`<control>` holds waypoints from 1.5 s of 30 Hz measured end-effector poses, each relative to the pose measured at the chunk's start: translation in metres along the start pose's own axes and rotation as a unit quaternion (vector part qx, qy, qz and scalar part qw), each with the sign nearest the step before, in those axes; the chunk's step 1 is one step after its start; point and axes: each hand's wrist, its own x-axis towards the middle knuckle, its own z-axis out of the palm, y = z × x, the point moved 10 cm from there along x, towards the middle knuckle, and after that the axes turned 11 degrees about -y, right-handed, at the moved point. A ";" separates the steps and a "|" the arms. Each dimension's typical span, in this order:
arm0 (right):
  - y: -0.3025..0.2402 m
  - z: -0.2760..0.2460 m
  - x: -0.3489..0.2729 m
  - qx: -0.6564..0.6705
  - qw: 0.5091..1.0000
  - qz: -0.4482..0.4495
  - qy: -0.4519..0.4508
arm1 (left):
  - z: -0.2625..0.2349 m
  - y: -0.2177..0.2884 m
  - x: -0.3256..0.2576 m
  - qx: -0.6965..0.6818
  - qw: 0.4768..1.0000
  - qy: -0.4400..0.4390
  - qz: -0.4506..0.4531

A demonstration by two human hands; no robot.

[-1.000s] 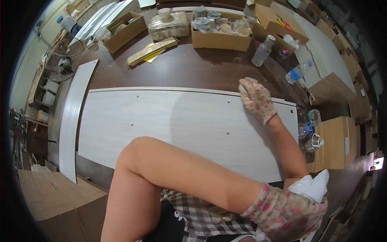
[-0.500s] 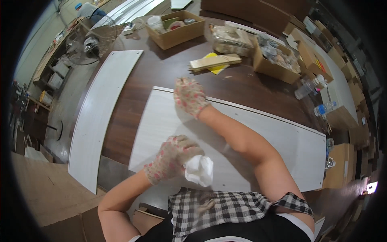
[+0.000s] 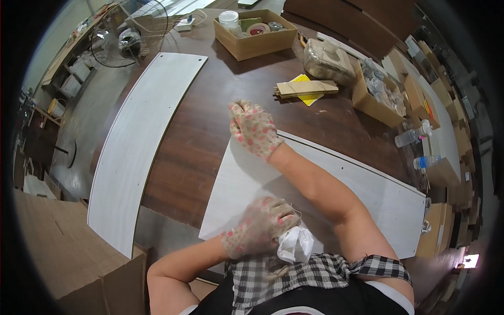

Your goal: The person cleans white wood panels using a cloth and a sanding block, wiping the flat surfaces and edges on a workbench before stacking them to the side.

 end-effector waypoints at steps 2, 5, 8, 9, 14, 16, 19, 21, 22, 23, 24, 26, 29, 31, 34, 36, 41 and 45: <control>0.024 -0.009 -0.029 -0.040 0.999 0.004 0.027 | -0.005 -0.001 -0.002 -0.012 1.000 0.005 -0.004; 0.107 -0.022 -0.087 -0.083 0.975 0.181 -0.098 | 0.003 -0.007 0.001 -0.023 0.998 -0.050 -0.036; 0.103 -0.030 -0.095 0.002 0.994 0.095 -0.047 | -0.001 -0.010 0.016 0.007 0.998 -0.049 -0.046; 0.065 -0.045 -0.093 0.012 0.995 -0.048 0.086 | -0.008 -0.009 0.023 0.020 0.998 -0.039 -0.052; 0.077 -0.032 -0.098 -0.018 0.998 -0.015 0.061 | 0.003 -0.027 0.024 0.030 0.993 -0.074 -0.088; 0.161 -0.064 -0.157 -0.092 0.987 0.124 0.034 | 0.004 -0.028 0.027 0.039 0.991 -0.094 -0.088; 0.248 -0.093 -0.238 -0.132 0.949 0.282 -0.041 | -0.002 -0.031 0.052 0.023 0.979 -0.167 -0.119; 0.196 -0.089 -0.200 -0.116 0.983 0.135 0.035 | -0.013 -0.038 0.079 0.096 0.979 -0.132 -0.125; 0.168 -0.082 -0.176 -0.112 0.988 0.105 0.022 | -0.022 -0.043 0.093 0.092 0.984 -0.089 -0.122; 0.140 -0.075 -0.153 -0.108 0.991 0.075 0.008 | -0.028 -0.047 0.108 0.084 0.988 -0.047 -0.116; 0.140 -0.076 -0.158 -0.082 0.991 0.091 0.054 | -0.026 -0.049 0.125 0.104 0.989 -0.019 -0.101; 0.192 -0.104 -0.219 -0.087 0.986 0.084 0.115 | -0.012 -0.052 0.156 0.115 0.987 0.003 -0.110; 0.334 -0.159 -0.347 -0.128 0.900 0.396 -0.131 | 0.016 -0.046 0.204 0.203 0.974 -0.029 -0.096; 0.389 -0.190 -0.418 -0.189 0.876 0.430 -0.109 | 0.035 -0.034 0.240 0.240 0.969 -0.023 -0.061; 0.299 -0.159 -0.324 -0.051 0.980 0.187 0.037 | 0.063 -0.044 0.273 0.266 0.956 -0.058 -0.105; 0.288 -0.164 -0.314 -0.091 0.978 0.188 0.014 | 0.070 -0.042 0.282 0.276 0.946 -0.079 -0.151; 0.443 -0.229 -0.484 -0.203 0.893 0.399 -0.044 | 0.062 -0.051 0.279 0.324 0.936 0.025 -0.134; 0.401 -0.195 -0.433 -0.173 0.955 0.239 -0.038 | 0.055 -0.068 0.268 0.348 0.922 0.054 -0.160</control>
